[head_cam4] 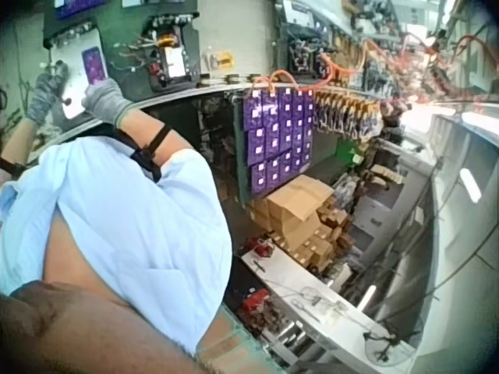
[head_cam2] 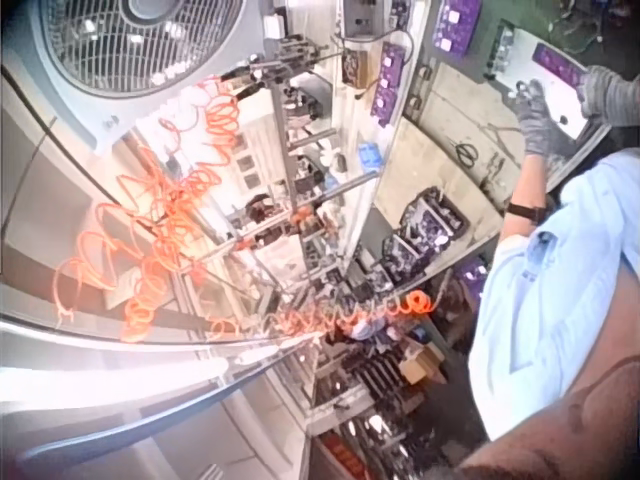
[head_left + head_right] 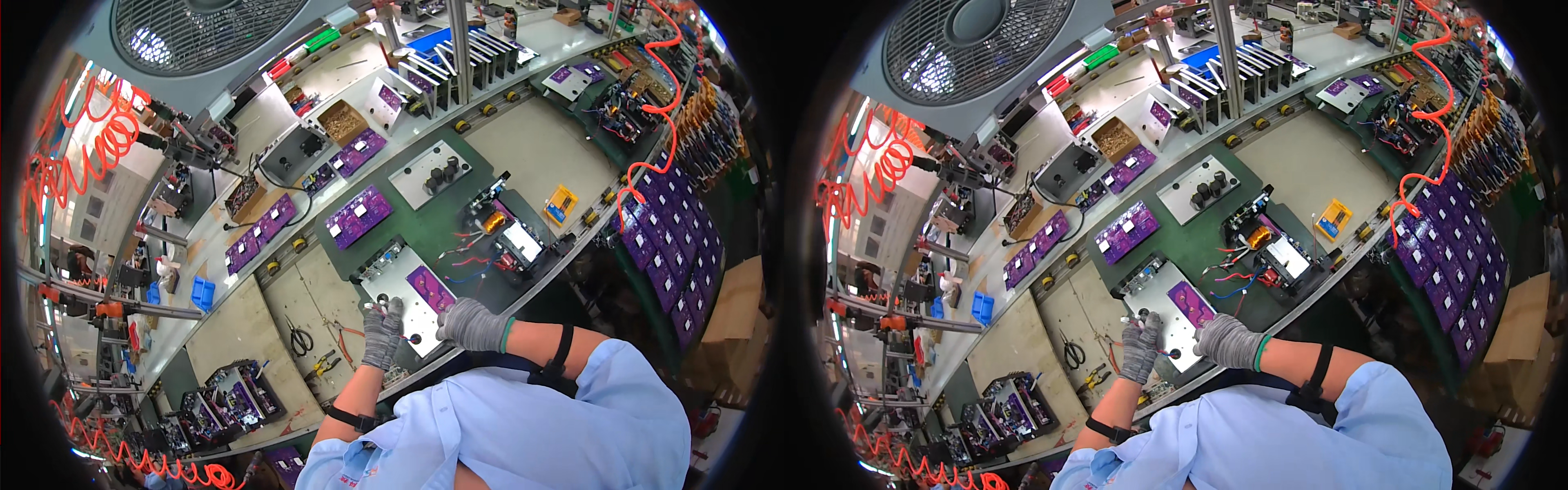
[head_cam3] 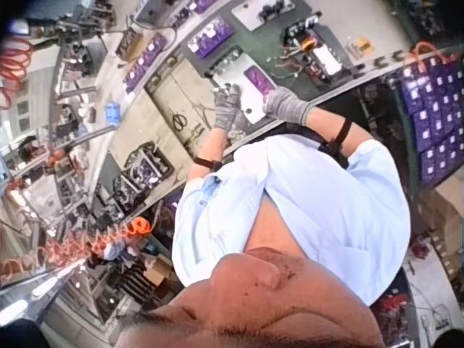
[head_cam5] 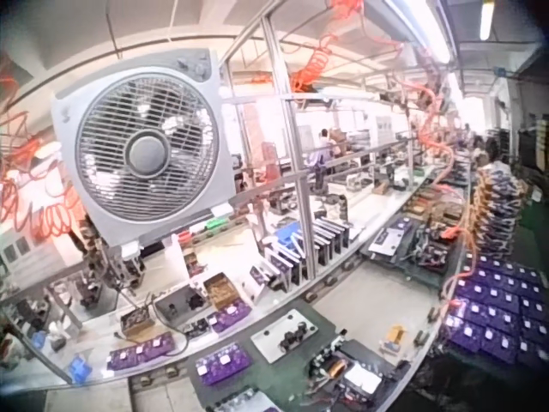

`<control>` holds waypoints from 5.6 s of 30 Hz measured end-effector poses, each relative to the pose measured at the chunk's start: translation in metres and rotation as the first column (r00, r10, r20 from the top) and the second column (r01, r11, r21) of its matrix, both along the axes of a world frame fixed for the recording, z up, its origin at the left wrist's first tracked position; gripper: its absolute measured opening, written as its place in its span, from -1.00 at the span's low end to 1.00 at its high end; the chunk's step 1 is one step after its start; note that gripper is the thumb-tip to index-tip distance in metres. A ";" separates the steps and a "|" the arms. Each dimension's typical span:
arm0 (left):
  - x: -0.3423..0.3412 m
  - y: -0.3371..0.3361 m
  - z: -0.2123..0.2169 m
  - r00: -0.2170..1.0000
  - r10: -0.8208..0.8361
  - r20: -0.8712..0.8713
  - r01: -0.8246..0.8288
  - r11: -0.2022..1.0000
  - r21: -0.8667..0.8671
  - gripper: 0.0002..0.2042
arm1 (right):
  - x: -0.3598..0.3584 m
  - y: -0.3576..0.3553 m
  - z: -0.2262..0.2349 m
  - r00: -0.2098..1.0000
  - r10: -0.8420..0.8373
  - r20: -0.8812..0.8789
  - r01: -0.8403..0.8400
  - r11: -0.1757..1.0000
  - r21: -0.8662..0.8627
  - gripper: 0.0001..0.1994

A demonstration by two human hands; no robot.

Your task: Assembling and wiring electronic components inside a power inverter casing on a factory assembly line.

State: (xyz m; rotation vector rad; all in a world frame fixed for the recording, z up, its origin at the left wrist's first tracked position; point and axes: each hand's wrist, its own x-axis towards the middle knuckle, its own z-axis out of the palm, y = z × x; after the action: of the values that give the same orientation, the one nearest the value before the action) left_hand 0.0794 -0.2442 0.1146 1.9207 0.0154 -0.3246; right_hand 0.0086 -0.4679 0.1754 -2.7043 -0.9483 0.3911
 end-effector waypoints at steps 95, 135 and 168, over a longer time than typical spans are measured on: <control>0.297 -0.281 -0.070 0.827 -0.525 -0.204 0.419 0.332 0.845 -0.42 | 0.009 -0.269 -0.015 0.807 -0.589 0.046 0.520 0.745 0.416 -0.81; 0.014 -0.194 0.073 0.890 -0.425 -0.165 0.271 0.784 -0.559 -0.38 | 0.070 -0.291 0.095 0.755 -0.309 -0.578 0.650 0.474 0.595 -0.41; -0.021 -0.196 0.113 0.971 0.214 -0.107 -0.238 0.824 -0.514 -0.46 | -0.011 -0.292 0.035 0.502 -0.111 -0.858 0.858 -0.059 0.510 -0.69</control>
State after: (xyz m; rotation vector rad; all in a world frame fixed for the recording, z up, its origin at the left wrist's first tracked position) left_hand 0.0580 -0.4405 0.2278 1.3464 0.1682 -0.1837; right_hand -0.0019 -0.7600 0.2108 -1.2481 0.2627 0.2533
